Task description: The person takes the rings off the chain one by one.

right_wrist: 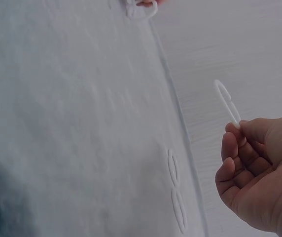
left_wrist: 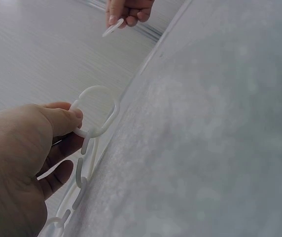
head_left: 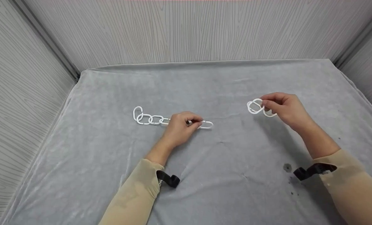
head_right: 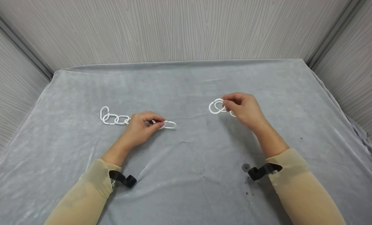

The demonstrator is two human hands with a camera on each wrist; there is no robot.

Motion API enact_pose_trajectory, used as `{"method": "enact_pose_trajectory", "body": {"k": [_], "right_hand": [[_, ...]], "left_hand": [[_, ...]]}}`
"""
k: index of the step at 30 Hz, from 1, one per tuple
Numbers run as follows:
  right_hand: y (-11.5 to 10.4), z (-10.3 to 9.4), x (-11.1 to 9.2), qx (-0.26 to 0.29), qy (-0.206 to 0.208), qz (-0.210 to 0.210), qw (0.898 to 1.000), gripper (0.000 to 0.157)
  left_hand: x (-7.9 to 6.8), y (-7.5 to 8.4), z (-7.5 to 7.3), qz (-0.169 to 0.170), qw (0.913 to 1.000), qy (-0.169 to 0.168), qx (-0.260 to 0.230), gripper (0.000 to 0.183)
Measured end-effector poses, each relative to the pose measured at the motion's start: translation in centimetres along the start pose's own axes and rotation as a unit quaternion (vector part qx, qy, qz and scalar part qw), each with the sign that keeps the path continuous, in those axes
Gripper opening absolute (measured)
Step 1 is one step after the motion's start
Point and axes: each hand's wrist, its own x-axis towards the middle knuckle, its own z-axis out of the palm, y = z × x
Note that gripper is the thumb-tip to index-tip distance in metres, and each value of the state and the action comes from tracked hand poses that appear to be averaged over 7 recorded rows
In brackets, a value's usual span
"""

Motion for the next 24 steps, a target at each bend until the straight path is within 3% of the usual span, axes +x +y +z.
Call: {"method": "enact_pose_trajectory", "body": {"k": [24], "right_hand": [[2.6,-5.0,-0.9,-0.032,0.072,0.043,0.996,0.023]], "left_hand": [[-0.1,-0.1,0.0,-0.005,1.0000,-0.002,-0.001,0.007]]}}
